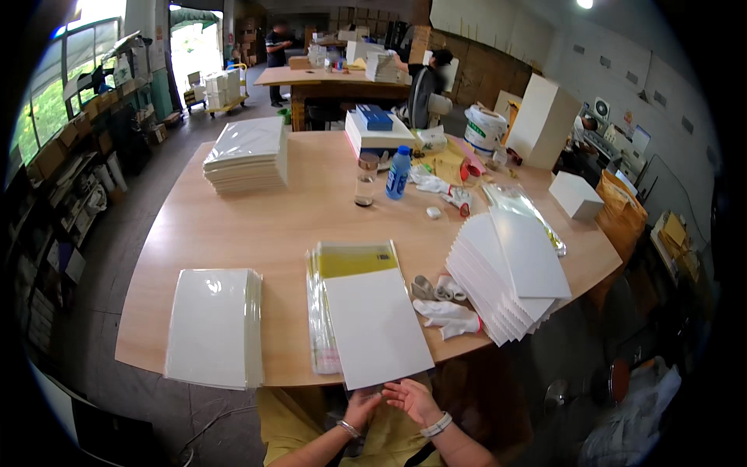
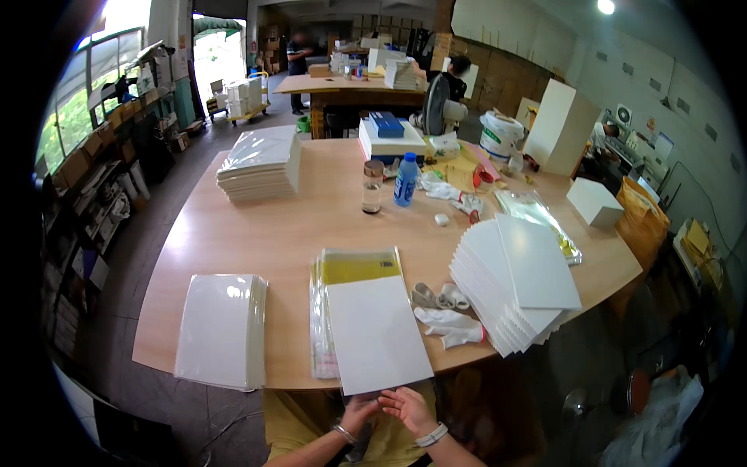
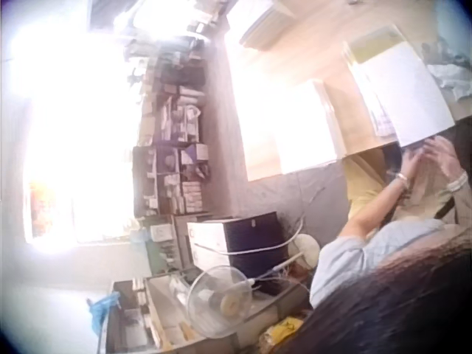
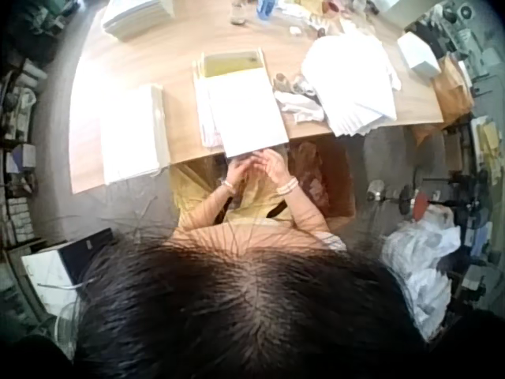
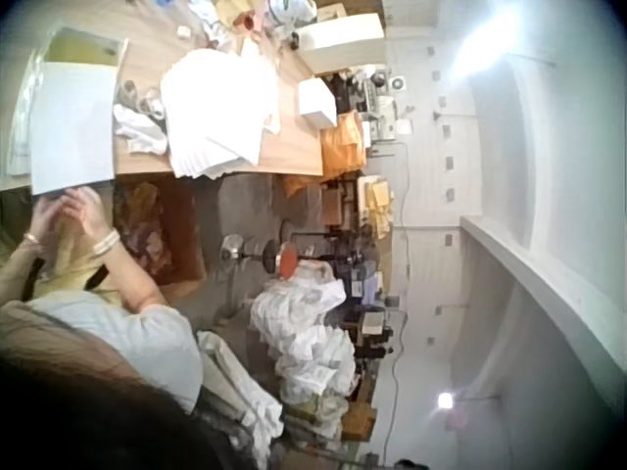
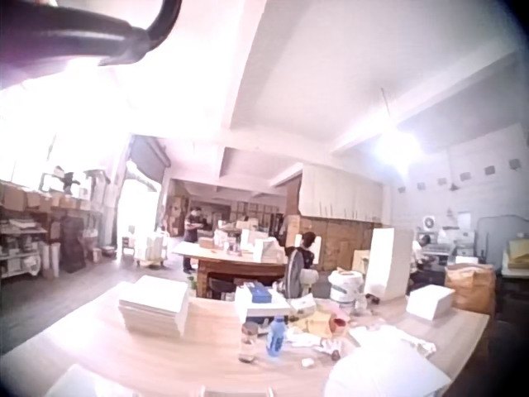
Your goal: The person repeatedly picks up a white sheet of paper and inserts it into a clear plastic sleeve, then places the completed unit onto a growing stack on the table. The person handles the paper and sleeves by hand throughout the process.
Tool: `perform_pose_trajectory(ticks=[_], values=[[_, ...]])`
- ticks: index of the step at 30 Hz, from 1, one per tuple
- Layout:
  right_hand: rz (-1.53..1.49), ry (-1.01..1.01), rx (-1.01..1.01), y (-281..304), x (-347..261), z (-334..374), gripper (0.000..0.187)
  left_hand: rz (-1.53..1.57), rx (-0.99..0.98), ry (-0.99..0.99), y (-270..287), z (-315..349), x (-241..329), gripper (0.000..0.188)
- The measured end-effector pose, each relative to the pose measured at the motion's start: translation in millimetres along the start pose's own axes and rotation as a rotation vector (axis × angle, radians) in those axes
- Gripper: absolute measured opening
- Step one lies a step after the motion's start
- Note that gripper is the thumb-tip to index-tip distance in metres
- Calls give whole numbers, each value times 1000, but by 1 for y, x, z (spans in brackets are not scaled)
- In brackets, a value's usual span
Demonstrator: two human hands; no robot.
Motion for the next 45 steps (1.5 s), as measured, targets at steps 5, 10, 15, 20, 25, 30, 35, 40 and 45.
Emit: perform_pose_trajectory(ticks=[5, 10, 15, 20, 25, 30, 35, 40, 45], values=[[1063, 436, -106, -44, -15, 7, 19, -159, -97, 223, 46, 4, -11, 32], [1596, 855, -222, -110, 14, 5, 12, 170, -21, 255, 44, 16, -3, 34], [1609, 1011, -615, -116, 15, 23, 6, 65, 153, 263, 50, 8, 3, 34], [1466, 1107, 1018, 148, -196, 122, 14, -55, 46, 186, 62, 18, 21, 40], [1927, -233, 284, 319, -61, 89, 36, -551, 256, -258, 84, 17, 59, 20], [1398, 908, 226, 66, -93, 50, 20, -1417, 377, -917, 43, 50, 135, 18], [1378, 923, -232, 3, -112, 30, 7, -1363, 47, -1020, 40, 37, 140, 16], [1307, 764, 72, 26, -111, 0, 14, -1071, 192, -358, 76, -6, 93, 18], [1435, 878, 366, 41, -103, -1, 20, -1099, 355, -364, 79, 4, 99, 20]])
Point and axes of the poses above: each hand's wrist, its own z-axis away from the middle knuckle, its own y-axis out of the back of the hand, x = y × z, the point moved 8 cm from there along -z, towards the middle knuckle, and after that the axes turned 10 degrees about -z, right-handed, at the moved point
